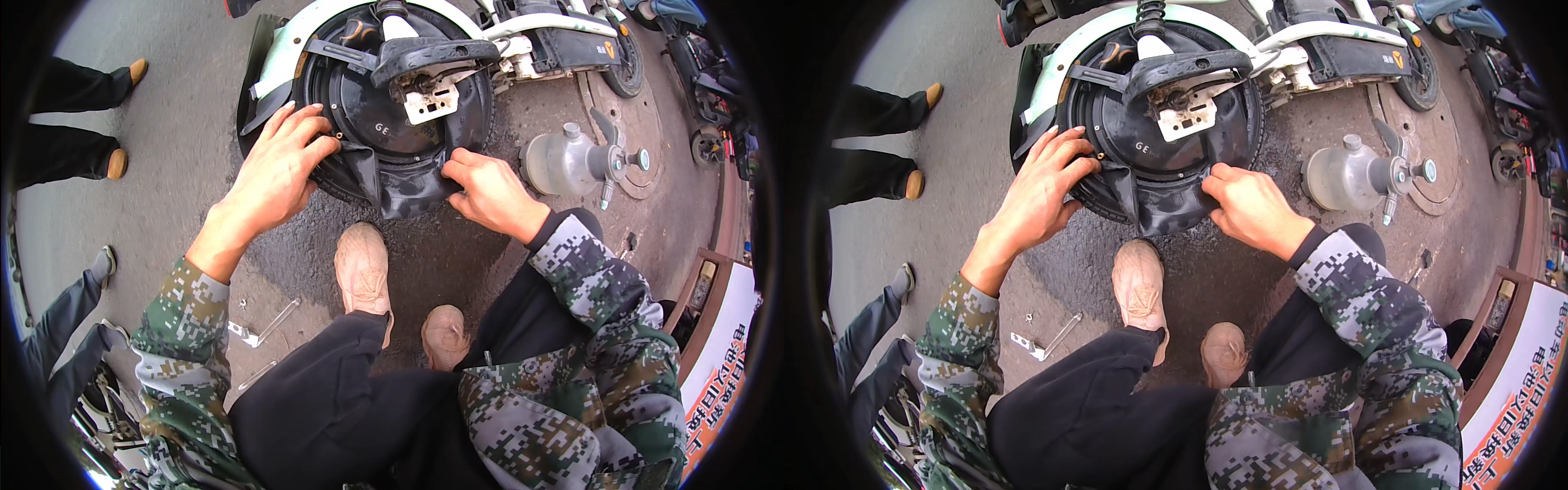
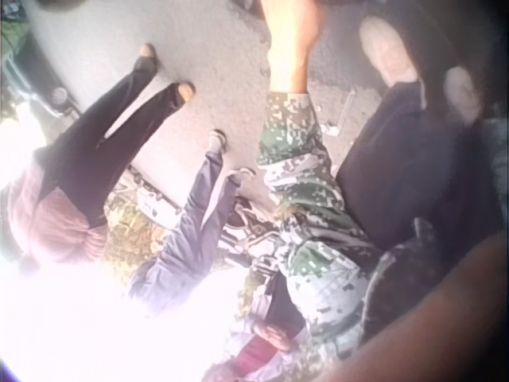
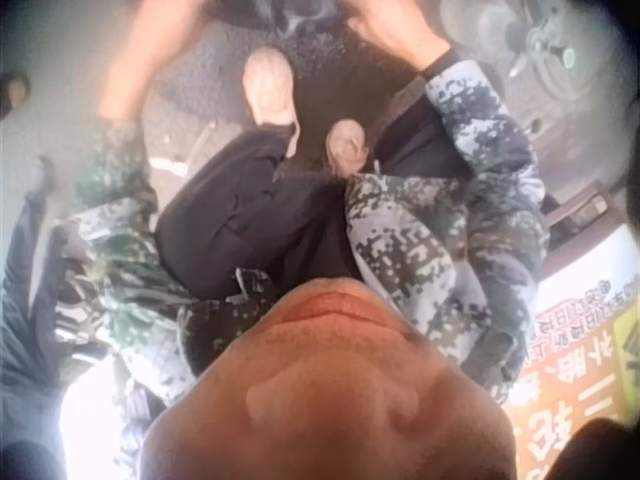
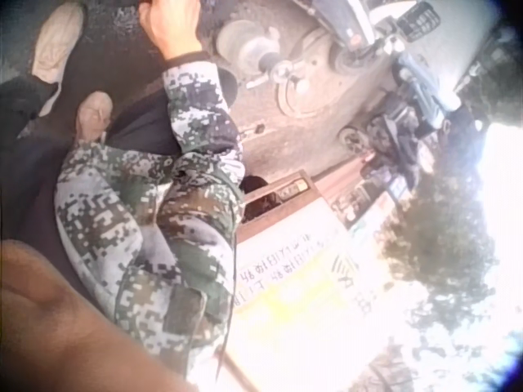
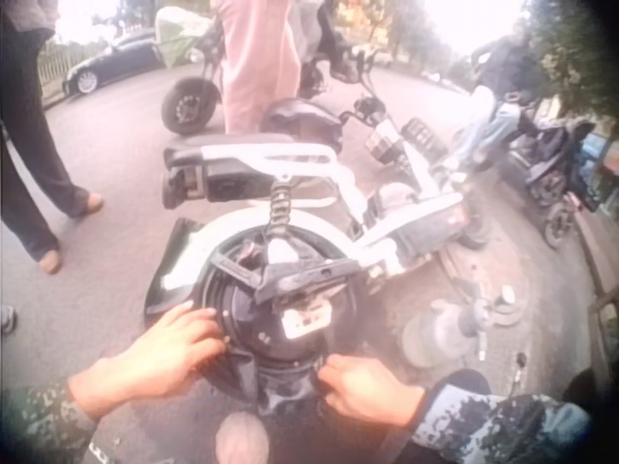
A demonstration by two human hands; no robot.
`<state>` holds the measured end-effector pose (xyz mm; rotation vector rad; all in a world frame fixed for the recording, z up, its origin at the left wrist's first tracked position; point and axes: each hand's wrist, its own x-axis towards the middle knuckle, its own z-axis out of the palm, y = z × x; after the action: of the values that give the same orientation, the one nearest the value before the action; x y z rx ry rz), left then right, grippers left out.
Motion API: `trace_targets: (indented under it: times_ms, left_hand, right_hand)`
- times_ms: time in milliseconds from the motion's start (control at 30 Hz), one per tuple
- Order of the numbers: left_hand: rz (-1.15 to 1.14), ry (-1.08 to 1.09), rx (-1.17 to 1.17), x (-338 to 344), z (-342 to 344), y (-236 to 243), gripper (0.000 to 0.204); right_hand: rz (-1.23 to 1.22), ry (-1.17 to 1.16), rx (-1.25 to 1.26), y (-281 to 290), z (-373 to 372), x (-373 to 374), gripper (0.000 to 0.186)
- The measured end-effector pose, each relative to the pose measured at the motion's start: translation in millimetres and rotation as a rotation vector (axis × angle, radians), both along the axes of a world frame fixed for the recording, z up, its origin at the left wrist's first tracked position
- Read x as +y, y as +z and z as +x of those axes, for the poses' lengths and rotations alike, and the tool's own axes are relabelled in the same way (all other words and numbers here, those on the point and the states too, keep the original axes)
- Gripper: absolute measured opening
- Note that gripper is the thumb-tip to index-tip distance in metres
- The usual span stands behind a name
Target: The person removes the inner tube from an electric scooter tire, inspects the tire and rim, and then reinserts the inner tube into the tire. The scooter is lying on its side on a paved street.
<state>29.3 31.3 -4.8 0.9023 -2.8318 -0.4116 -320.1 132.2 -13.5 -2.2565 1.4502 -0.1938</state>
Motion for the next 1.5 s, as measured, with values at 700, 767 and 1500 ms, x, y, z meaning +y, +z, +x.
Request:
trace_targets:
  times_ms: [700,767,1500]
  left_hand:
    - [-0.019,0.030,0.062,19,-17,-3,0.052]
    - [0.026,0.028,-0.025,8,-12,1,0.062]
    - [-0.207,0.083,0.229,-127,-77,7,0.031]
  right_hand:
    - [0.303,-0.955,-0.495,-43,-105,-52,0.025]
    - [0.386,-0.978,-0.581,-45,-104,-45,0.025]
    - [-0.002,-0.916,-0.416,-51,-86,-82,0.031]
